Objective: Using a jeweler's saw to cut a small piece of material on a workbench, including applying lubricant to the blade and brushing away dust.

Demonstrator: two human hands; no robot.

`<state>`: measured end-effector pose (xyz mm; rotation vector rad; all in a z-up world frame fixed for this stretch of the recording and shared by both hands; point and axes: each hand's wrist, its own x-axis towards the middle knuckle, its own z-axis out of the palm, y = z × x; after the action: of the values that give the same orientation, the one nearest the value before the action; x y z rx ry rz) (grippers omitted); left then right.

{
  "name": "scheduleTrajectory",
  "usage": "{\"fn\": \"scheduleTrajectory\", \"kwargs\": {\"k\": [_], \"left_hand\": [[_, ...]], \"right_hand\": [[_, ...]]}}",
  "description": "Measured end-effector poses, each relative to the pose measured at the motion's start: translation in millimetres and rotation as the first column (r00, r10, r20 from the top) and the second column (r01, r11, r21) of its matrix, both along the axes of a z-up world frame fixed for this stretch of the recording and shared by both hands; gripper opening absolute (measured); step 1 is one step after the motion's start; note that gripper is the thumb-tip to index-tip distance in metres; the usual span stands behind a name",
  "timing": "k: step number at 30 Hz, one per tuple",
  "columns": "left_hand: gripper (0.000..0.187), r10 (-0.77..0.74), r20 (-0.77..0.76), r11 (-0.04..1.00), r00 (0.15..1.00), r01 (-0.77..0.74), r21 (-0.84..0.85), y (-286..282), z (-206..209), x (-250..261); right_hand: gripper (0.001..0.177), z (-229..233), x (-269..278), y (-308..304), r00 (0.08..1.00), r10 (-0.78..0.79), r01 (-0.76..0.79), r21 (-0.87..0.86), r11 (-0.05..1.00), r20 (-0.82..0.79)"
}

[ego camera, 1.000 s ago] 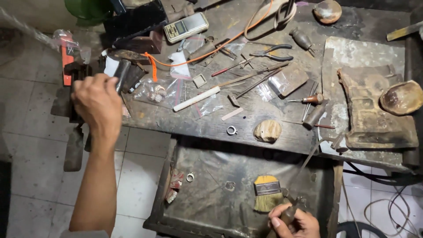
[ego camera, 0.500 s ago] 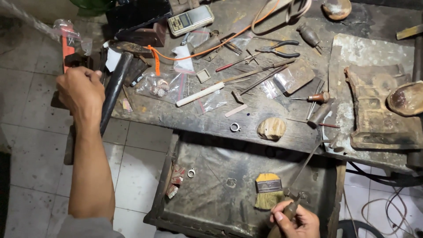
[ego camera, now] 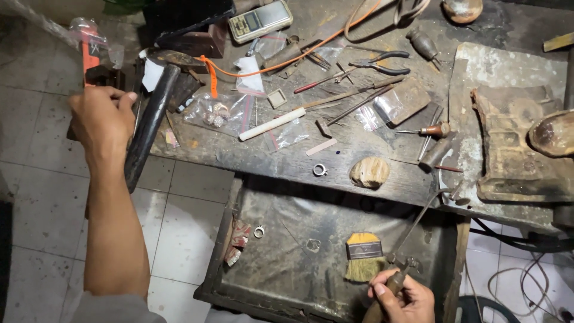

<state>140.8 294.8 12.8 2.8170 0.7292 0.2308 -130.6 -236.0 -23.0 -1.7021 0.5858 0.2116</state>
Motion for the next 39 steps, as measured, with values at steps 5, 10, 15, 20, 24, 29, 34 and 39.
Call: {"fn": "scheduleTrajectory", "kwargs": {"k": [5, 10, 15, 20, 24, 29, 34, 39], "left_hand": [[0.014, -0.36, 0.264, 0.932, 0.895, 0.33, 0.152, -60.5, 25.1, -34.1], [0.011, -0.809, 0.266, 0.564, 0.524, 0.819, 0.104, -183.9, 52.6, -86.1], [0.035, -0.998, -0.063, 0.05, 0.019, 0.844, -0.534, -219.6, -43.4, -147.0], [0.015, -0.999, -0.026, 0.048, 0.039, 0.835, -0.548, -223.6, -53.6, -149.6], [0.021, -0.993, -0.077, -0.074, -0.09, 0.98, -0.185, -227.0, -56.6, -152.9], [0.036, -0.992, 0.071, 0.068, 0.103, 0.919, -0.388, -229.8, -65.5, -145.6], [0.021, -0.734, 0.174, 0.263, 0.656, 0.511, -0.818, -240.5, -22.2, -124.9], [0.016, -0.331, -0.025, -0.163, 0.943, -0.083, -0.983, -257.8, -2.6, -111.1]], "right_hand": [[0.017, 6.1, 2.1, -0.3, 0.987, 0.101, -0.094, -0.062, 0.994, 0.121], [0.015, 19.2, 9.1, 7.5, 0.966, 0.176, -0.158, -0.104, 0.982, 0.191], [0.018, 22.9, 6.7, 11.2, 0.951, 0.177, -0.161, -0.083, 0.983, 0.253], [0.017, 16.7, -1.7, 7.3, 0.983, 0.117, -0.113, -0.039, 0.993, 0.139], [0.021, 21.7, -0.1, 8.5, 0.986, 0.127, -0.129, 0.003, 0.992, 0.11], [0.011, 37.4, -1.5, -3.1, 0.888, 0.412, -0.405, -0.079, 0.911, 0.205], [0.033, 16.9, -8.9, -16.7, 0.755, 0.647, -0.653, 0.225, 0.723, 0.107], [0.018, 21.2, 0.1, 40.3, 0.798, 0.602, -0.565, 0.395, 0.724, 0.037]]}}
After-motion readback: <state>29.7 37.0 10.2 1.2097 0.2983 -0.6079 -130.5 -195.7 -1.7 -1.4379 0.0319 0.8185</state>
